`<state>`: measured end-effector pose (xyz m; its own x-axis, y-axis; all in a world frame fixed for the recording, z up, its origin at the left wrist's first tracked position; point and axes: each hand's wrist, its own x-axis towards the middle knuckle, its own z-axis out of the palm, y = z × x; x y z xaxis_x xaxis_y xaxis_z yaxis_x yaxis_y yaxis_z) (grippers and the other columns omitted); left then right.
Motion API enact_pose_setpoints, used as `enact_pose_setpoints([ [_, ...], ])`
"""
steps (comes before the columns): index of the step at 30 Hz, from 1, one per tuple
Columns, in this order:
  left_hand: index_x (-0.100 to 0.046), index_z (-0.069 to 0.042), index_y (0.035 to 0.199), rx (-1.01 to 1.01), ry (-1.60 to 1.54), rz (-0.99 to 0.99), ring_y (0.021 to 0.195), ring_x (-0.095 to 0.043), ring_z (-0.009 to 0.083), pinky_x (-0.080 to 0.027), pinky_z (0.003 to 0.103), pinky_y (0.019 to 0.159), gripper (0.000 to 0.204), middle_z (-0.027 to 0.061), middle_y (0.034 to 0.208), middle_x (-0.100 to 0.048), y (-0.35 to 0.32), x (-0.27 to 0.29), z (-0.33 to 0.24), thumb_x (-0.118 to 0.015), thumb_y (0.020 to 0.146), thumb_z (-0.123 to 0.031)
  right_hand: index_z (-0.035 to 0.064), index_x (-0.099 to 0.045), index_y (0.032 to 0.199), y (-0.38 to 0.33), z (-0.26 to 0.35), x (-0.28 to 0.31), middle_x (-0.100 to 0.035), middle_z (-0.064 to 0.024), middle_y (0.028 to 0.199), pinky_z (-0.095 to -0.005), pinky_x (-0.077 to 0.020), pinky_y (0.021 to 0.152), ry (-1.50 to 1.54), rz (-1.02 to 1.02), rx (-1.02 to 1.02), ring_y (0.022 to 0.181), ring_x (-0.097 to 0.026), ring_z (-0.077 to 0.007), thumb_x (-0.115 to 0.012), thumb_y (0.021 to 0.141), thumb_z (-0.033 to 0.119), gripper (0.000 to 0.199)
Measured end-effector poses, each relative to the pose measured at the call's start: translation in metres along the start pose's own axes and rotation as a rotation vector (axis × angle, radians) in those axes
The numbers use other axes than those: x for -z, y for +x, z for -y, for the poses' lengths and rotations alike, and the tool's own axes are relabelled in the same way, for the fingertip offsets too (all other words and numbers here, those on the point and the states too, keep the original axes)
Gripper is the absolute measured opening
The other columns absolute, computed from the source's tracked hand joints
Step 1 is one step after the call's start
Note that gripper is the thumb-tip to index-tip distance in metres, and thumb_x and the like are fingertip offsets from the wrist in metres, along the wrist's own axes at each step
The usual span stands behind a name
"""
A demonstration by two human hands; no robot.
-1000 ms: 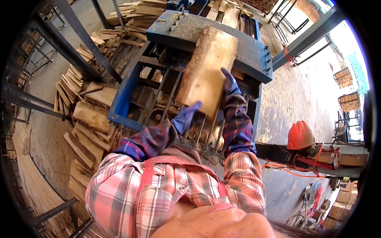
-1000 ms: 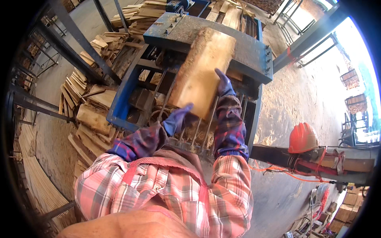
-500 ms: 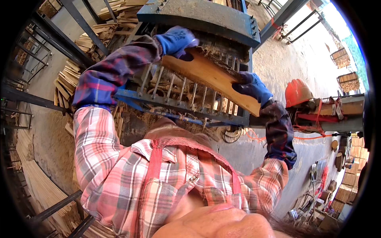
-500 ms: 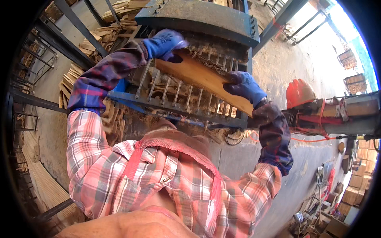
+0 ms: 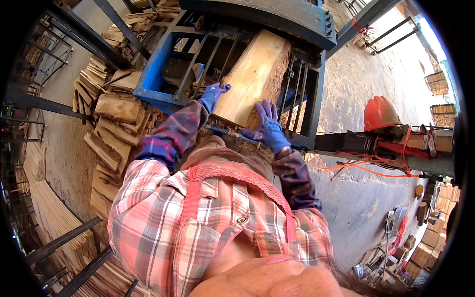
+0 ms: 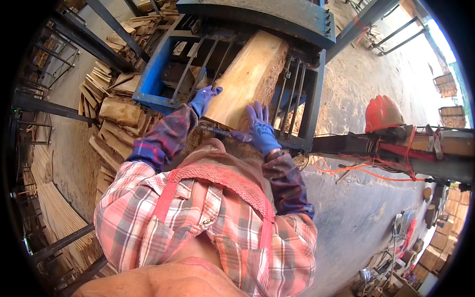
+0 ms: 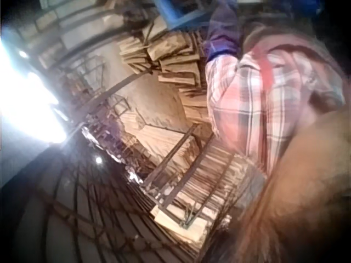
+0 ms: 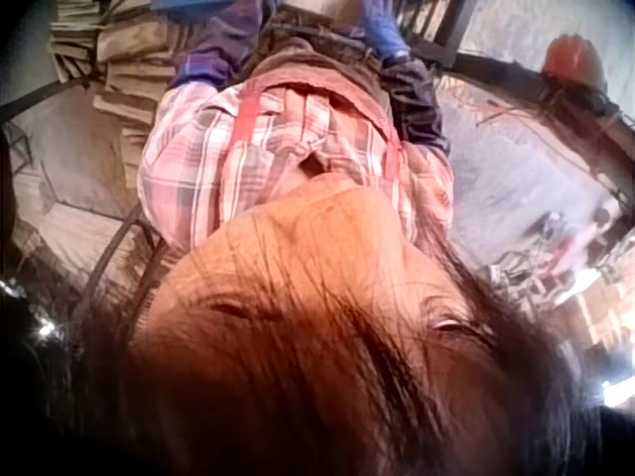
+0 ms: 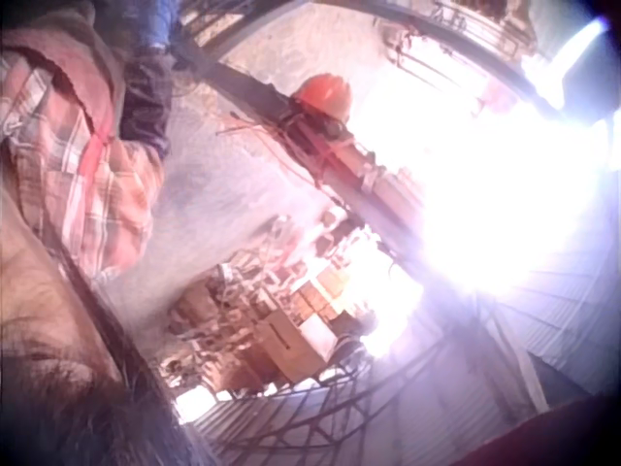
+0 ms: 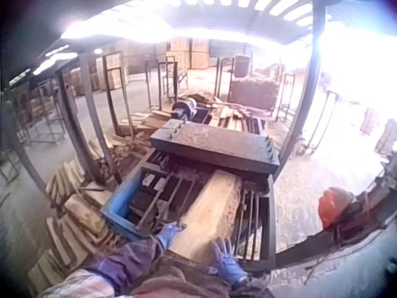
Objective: The person operates a hydraulic log splitter in a workshop, repeatedly feeding large pieces of wood into the machine to split them. After each split, the person removes the processed wood and stacks it on a nearby pile before retrieving the next log to process.
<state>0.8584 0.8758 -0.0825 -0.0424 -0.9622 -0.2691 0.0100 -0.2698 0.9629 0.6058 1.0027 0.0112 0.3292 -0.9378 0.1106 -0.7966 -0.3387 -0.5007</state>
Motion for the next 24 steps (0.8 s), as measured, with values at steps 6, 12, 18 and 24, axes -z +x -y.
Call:
enact_pose_setpoints([
  [6,-0.056,0.004,0.125,0.062,0.021,-0.072,0.108,-0.055,0.0212,-0.041,0.033,0.095,0.070,0.0141,0.120,-0.061,-0.013,-0.018,-0.007,-0.073,0.080,-0.047,0.0118,-0.036,0.144,0.003,-0.025,-0.013,-0.028,-0.0181,0.152,-0.0531,-0.0312,0.110,-0.122,-0.033,-0.026,0.141,-0.021,-0.0461,-0.075,0.064,0.062,0.102],
  [12,-0.062,0.002,0.114,0.049,-0.068,-0.010,0.092,-0.054,0.0163,-0.043,0.033,0.084,0.049,0.0075,0.101,-0.065,-0.031,-0.002,-0.026,-0.066,0.088,-0.039,0.0130,-0.042,0.142,0.011,-0.013,-0.014,-0.032,-0.0129,0.152,-0.0505,-0.0346,0.108,-0.137,-0.111,0.039,0.141,-0.024,-0.0445,-0.074,0.066,0.059,0.095],
  [18,-0.060,0.000,0.115,-0.611,1.132,-0.147,0.111,-0.055,0.0347,-0.047,0.043,0.092,0.044,0.0187,0.120,-0.055,-0.094,-0.042,-0.062,-0.066,0.078,-0.024,0.0162,-0.044,0.141,0.004,-0.026,-0.036,-0.033,-0.0054,0.153,-0.0457,-0.0249,0.116,-0.400,-0.140,0.085,0.139,-0.030,-0.0397,-0.077,0.065,0.034,0.084],
  [24,-0.062,-0.001,0.113,-0.894,1.129,-0.365,0.117,-0.051,0.0368,-0.043,0.046,0.098,0.040,0.0161,0.122,-0.056,-0.050,-0.057,-0.055,-0.064,0.079,-0.022,0.0112,-0.053,0.135,0.042,-0.049,-0.026,-0.042,-0.0086,0.148,-0.0439,-0.0263,0.115,-0.435,-0.234,0.103,0.138,-0.033,-0.0388,-0.073,0.070,0.046,0.076],
])
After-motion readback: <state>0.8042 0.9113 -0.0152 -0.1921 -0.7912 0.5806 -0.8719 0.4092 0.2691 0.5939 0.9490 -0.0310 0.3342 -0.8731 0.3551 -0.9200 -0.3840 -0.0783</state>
